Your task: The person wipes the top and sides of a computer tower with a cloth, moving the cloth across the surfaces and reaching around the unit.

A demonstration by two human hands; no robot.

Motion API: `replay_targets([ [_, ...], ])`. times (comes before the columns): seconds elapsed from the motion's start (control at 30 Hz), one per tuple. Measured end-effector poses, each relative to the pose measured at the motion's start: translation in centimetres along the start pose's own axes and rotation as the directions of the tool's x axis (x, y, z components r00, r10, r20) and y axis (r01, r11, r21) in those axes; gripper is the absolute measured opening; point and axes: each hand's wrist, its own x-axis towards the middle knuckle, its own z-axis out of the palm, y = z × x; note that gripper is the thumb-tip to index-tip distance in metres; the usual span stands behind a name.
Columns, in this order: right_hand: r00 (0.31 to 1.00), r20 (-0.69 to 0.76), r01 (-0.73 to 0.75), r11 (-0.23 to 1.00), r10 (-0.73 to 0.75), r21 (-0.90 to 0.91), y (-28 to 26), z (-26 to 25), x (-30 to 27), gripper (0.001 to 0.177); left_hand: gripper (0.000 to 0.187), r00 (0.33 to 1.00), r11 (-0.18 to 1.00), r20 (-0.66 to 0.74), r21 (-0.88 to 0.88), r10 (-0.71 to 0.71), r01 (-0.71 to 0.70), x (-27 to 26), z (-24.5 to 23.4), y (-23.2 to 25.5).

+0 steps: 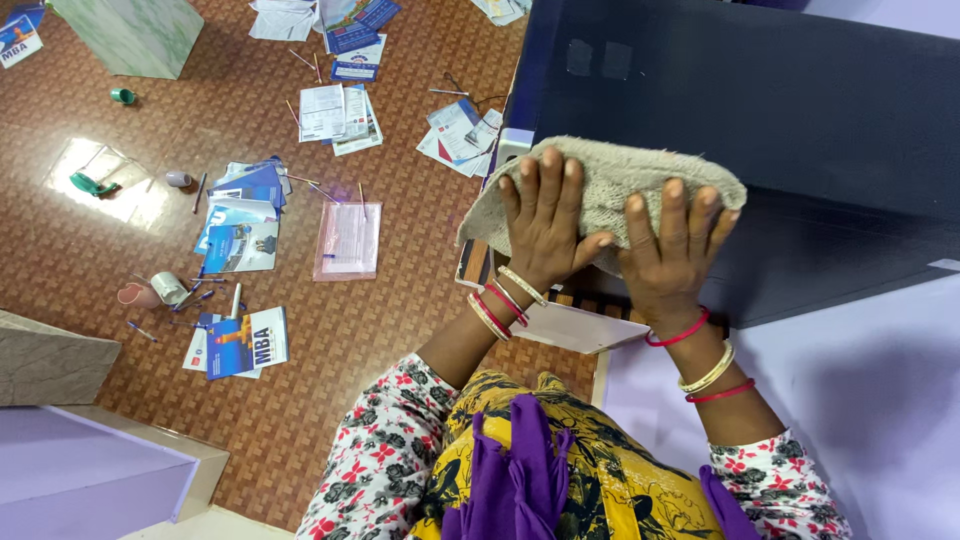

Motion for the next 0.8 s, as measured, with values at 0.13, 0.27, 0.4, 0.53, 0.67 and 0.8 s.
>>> replay_targets([
  [0.13,0.996,0.066,-0.065,0.997,0.062,0.036,0.3,0.3,-2.1,0.058,0.090,0.997,0.997,-0.030,0.035,0.069,-0.068,-1.0,1.6,-0.1],
  [0.27,0.986,0.145,-0.096,0.992,0.083,0.084,-0.7,3.3,-8.6,0.069,0.087,0.989,0.988,0.099,0.091,0.113,-0.122,-9.2,5.7,-0.9],
  [0.4,0.987,0.147,-0.068,0.997,0.062,0.035,-2.1,6.2,-14.6,0.067,0.087,0.970,0.982,0.201,0.097,0.139,-0.161,-16.8,9.2,-1.9],
  [0.53,0.987,0.142,-0.073,0.997,0.076,-0.026,-1.9,7.0,-15.6,0.069,0.089,0.971,0.989,0.214,0.074,0.107,-0.126,-18.2,10.5,-1.3],
  [0.67,0.998,0.024,-0.065,0.998,0.065,0.023,-0.2,5.6,-12.3,0.075,0.090,0.981,0.991,0.159,0.060,0.110,-0.121,-12.8,8.3,0.4],
  [0.8,0.983,0.046,-0.177,0.984,0.177,0.002,3.0,2.1,-7.4,0.056,0.089,0.994,0.995,0.051,-0.039,0.095,-0.093,-4.4,5.1,3.5],
])
